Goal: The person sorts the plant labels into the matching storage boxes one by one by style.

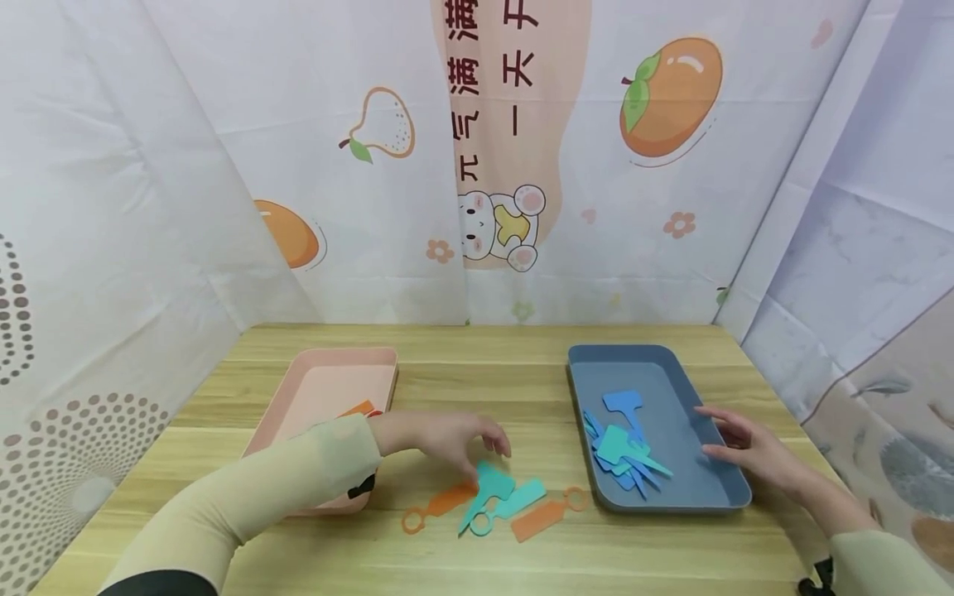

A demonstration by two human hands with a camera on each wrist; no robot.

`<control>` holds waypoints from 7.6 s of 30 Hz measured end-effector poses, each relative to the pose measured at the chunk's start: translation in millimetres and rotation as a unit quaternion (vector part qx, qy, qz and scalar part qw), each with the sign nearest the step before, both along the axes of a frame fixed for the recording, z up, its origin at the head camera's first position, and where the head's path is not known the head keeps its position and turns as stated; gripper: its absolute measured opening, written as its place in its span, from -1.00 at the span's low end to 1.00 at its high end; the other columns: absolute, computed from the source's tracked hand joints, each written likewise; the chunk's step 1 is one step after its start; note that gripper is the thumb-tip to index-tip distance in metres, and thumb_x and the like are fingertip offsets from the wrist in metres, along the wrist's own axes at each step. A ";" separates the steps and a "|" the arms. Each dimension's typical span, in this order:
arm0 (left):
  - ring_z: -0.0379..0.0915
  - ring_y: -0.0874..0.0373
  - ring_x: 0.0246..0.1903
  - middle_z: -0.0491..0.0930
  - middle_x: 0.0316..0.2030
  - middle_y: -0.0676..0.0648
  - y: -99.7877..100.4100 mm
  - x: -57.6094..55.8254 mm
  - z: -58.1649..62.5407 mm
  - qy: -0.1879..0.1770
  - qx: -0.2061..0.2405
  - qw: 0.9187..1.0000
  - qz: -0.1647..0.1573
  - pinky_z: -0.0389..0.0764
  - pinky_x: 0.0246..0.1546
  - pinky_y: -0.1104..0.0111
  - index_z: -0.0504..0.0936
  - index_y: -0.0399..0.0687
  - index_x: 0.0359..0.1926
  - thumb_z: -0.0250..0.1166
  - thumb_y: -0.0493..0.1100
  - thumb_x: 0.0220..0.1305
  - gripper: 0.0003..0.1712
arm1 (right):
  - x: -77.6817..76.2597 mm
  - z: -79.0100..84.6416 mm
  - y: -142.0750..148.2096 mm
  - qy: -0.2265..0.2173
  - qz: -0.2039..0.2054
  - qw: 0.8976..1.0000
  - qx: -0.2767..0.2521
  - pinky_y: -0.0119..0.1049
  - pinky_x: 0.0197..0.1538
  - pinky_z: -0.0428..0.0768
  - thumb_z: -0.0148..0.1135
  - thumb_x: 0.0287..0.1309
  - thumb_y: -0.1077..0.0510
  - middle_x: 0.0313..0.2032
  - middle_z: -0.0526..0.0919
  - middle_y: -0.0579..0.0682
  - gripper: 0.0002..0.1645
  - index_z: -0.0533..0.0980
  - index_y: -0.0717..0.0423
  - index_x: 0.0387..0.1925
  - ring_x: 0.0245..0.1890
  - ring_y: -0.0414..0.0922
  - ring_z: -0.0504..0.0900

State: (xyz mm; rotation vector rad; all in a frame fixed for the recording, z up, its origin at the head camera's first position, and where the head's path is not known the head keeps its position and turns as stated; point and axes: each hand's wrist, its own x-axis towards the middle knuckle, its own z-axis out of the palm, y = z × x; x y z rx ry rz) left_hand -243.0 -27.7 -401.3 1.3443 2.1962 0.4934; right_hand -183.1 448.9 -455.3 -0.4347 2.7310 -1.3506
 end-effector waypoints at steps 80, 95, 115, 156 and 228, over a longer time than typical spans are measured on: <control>0.51 0.22 -0.32 0.58 -0.30 -0.02 118.9 -38.5 0.0 -0.085 0.254 0.952 0.152 0.54 -0.29 0.51 0.51 -0.18 0.15 0.27 -0.33 0.31 -0.61 | 1.6 -3.4 -1.1 -0.010 0.003 1.000 -0.020 -0.52 -0.16 0.51 0.22 0.27 0.29 0.02 0.29 -0.68 -0.35 0.29 0.16 0.37 -0.03 -0.65 0.30; 0.43 0.40 -0.33 0.52 -0.33 0.12 160.5 -26.9 -17.7 -0.004 0.209 0.968 0.136 0.43 -0.26 0.66 0.55 -0.07 0.13 0.21 -0.30 0.37 -0.66 | 1.6 -3.3 -1.5 -0.007 0.005 1.000 -0.024 -0.52 -0.16 0.51 0.23 0.26 0.31 0.02 0.29 -0.68 -0.36 0.31 0.18 0.35 -0.03 -0.65 0.31; 0.41 0.46 -0.34 0.59 -0.34 0.19 164.5 -30.4 -31.2 0.158 0.078 0.976 0.128 0.33 -0.23 0.69 0.60 -0.01 0.08 0.26 -0.18 0.35 -0.70 | 0.0 -3.0 -0.8 -0.010 0.008 1.000 -0.021 -0.53 -0.16 0.50 0.22 0.27 0.30 0.03 0.28 -0.69 -0.35 0.29 0.18 0.36 -0.02 -0.67 0.29; 0.39 0.41 0.05 0.60 0.01 0.12 42.5 -1.1 -22.2 0.057 0.013 0.993 -0.100 0.26 0.08 0.64 0.60 -0.06 0.05 0.37 -0.42 0.13 -0.55 | 0.0 -2.9 -0.8 -0.004 0.002 1.000 -0.015 -0.52 -0.16 0.51 0.22 0.27 0.29 0.03 0.27 -0.68 -0.36 0.29 0.19 0.36 -0.02 -0.66 0.30; 0.38 0.37 -0.41 0.50 -0.44 0.12 40.7 -14.7 -27.6 -0.061 0.024 0.995 -0.070 0.45 -0.29 0.59 0.56 -0.17 -0.34 0.35 -0.54 0.08 -0.76 | 0.0 -1.4 -3.9 0.011 0.014 1.000 -0.024 -0.53 -0.17 0.51 0.24 0.23 0.34 0.05 0.29 -0.69 -0.37 0.32 0.25 0.32 -0.03 -0.64 0.32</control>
